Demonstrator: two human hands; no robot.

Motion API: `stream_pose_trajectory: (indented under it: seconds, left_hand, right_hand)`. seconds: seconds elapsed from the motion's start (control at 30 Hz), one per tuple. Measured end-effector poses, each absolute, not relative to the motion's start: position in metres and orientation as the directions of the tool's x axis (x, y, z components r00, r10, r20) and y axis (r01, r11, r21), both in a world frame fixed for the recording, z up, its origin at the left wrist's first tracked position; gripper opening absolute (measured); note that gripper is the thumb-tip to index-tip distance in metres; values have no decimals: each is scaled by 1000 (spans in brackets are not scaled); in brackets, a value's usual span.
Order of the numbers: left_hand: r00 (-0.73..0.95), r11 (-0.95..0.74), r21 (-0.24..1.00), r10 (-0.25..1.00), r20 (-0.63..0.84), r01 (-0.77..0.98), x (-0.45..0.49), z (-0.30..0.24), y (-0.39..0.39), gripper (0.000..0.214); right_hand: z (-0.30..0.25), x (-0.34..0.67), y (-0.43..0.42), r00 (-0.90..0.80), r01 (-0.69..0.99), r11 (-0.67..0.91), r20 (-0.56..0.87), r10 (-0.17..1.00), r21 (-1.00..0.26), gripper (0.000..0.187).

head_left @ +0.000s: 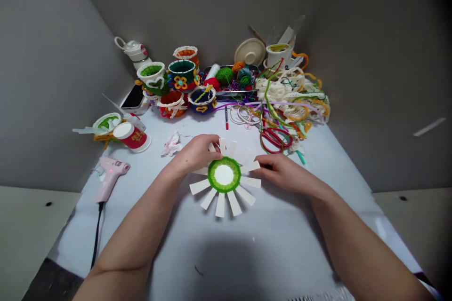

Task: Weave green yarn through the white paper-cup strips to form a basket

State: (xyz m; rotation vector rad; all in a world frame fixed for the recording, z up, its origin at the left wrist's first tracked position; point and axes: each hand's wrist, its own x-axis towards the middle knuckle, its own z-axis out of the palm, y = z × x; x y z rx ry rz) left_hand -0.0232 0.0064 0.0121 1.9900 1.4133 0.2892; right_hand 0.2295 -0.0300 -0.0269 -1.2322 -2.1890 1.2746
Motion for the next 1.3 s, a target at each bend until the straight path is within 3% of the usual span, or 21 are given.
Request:
stream_pose_trajectory:
  seconds: [0.13,0.3,0.43,0.63,0.77,0.9,1.07,1.13,1.23,1.3]
  left_hand:
    - [390,-158,673,897,-208,723,-21,14,6,10]
    - [386,-173,678,906,-175,714,-19,15,2,11]
    - [420,-199,695,893,-162,691,-15,16,-2,12]
    - [312,-160,679,944,-108,716,-16,15,1,10]
    - [239,-117,669,967,-92,734,-20,10,6,12]
    - [216,-83,670,970,-116,737,-19,4,9,12]
    - [259,-113,615,954,-153,781,-17,7,7,13]
    - [318,-130,609,924,-211,783,-18,11,6,19]
    - [405,-116,649,858,-316,752,-22,20,2,45]
    - [469,-140,693,826,-311,707,-24,25,-1,60]
  right_hand:
    - [-27,225,-31,-684,480,287,-149,714,-829,23]
    - [-23,228,-31,-645,494,396,-21,764,-774,20]
    - [-23,223,-35,-574,427,266,-32,818,-864,50]
    - [-34,209,-40,-520,197,-39,-138,843,-980,45]
    - [-35,215,-33,-393,245,-5,-104,914,-969,24]
    - [-29,223,-30,-407,373,104,-62,911,-922,42]
    - [-27,219,-31,-467,419,99,-121,876,-902,37]
    - [-27,217,-32,-454,429,59,-158,877,-902,38]
    - [-27,218,-33,-478,421,36,-188,858,-906,38]
    - [-26,219,-34,-535,411,49,-197,822,-910,37]
